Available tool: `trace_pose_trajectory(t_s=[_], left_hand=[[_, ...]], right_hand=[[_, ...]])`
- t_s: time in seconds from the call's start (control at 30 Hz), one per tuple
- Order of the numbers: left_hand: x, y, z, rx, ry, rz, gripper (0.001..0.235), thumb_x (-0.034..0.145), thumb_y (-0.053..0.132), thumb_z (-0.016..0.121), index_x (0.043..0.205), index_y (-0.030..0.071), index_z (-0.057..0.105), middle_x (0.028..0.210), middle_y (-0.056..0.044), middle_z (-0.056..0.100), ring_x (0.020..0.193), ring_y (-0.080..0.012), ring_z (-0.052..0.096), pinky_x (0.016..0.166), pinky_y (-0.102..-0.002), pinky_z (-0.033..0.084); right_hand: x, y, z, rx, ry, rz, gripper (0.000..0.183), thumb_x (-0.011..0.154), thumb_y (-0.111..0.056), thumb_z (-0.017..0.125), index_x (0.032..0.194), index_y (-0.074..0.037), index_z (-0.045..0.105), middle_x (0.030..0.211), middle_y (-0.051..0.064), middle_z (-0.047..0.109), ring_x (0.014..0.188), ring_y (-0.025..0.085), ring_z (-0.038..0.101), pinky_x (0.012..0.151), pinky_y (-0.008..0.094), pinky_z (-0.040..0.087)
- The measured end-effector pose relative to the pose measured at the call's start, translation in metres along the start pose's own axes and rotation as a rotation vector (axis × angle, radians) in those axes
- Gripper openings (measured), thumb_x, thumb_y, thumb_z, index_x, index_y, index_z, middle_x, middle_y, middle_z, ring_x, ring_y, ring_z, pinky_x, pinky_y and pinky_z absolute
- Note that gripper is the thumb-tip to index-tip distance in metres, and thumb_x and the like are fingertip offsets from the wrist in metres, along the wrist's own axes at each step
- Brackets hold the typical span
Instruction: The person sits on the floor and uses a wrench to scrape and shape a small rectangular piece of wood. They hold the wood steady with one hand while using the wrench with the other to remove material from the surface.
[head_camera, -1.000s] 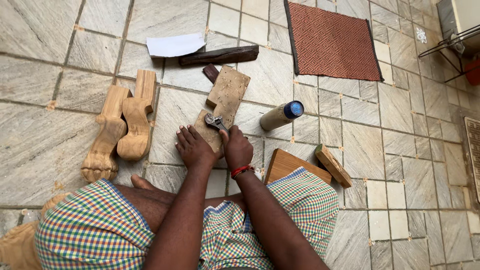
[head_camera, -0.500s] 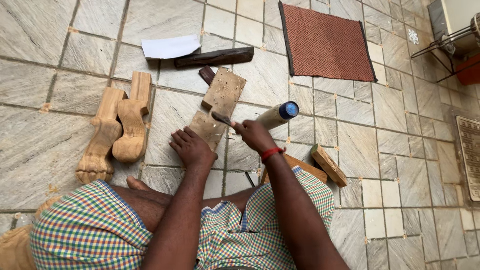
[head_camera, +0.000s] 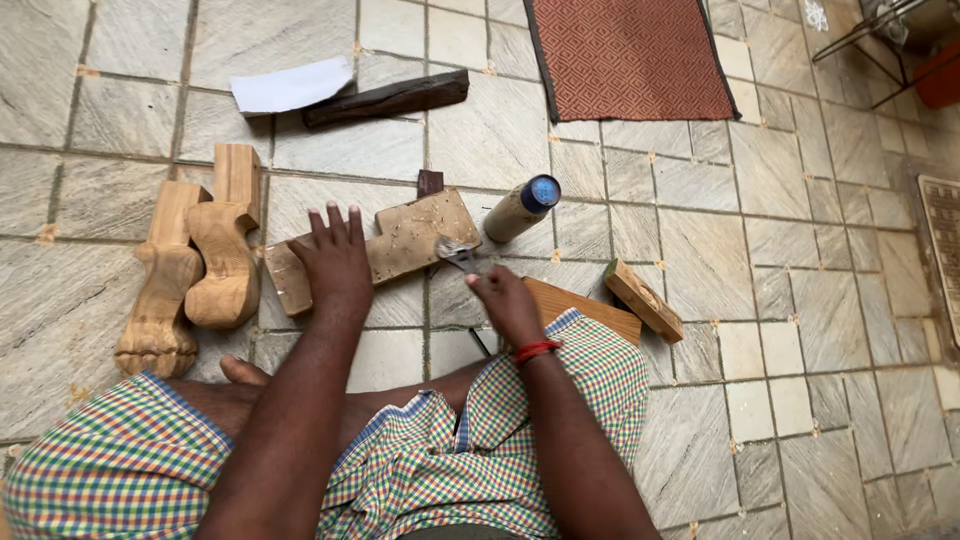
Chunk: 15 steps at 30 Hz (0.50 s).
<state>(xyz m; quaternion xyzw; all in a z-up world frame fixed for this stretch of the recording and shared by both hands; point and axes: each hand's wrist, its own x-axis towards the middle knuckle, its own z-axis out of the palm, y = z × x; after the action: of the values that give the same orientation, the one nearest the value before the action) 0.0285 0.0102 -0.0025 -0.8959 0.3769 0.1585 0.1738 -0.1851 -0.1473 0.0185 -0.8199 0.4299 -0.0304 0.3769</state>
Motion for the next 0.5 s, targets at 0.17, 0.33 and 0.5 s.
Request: trace_pose_trajectory(t_s=[0.17,0.33,0.5], left_hand=[[0.021,-0.016,-0.005,-0.174,-0.098,0.095,0.103,0.091,0.019,0.076,0.166,0.002,0.008,0.167,-0.026,0.023,0.154,-0.0378,0.024,0.115,-0.063,0.038],[0.022,-0.035,0.0,-0.117,0.189,0.188,0.095,0.082,0.002,0.074,0.159,0.005,0.019,0.166,-0.019,0.025,0.154,-0.0341,0.026,0.119,-0.053,0.034],[0.018,-0.011,-0.021,-1.036,0.125,-0.054,0.057,0.084,-0.002,0.065,0.14,0.007,0.059,0.148,-0.013,0.055,0.136,-0.0272,0.053,0.111,-0.045,0.048]], right_hand=[[0.014,-0.017,0.059,0.388,-0.106,0.184,0.039,0.097,-0.043,0.063,0.087,-0.006,0.065,0.067,0.002,0.061,0.055,0.014,0.052,0.052,0.035,0.043],[0.011,-0.033,0.069,0.458,-0.11,0.309,0.039,0.098,-0.039,0.065,0.081,-0.004,0.061,0.062,0.001,0.057,0.05,0.012,0.049,0.048,0.033,0.041],[-0.01,-0.042,0.033,0.235,-0.151,0.243,0.042,0.095,-0.041,0.066,0.078,-0.003,0.062,0.059,0.004,0.059,0.048,0.014,0.054,0.048,0.034,0.044]])
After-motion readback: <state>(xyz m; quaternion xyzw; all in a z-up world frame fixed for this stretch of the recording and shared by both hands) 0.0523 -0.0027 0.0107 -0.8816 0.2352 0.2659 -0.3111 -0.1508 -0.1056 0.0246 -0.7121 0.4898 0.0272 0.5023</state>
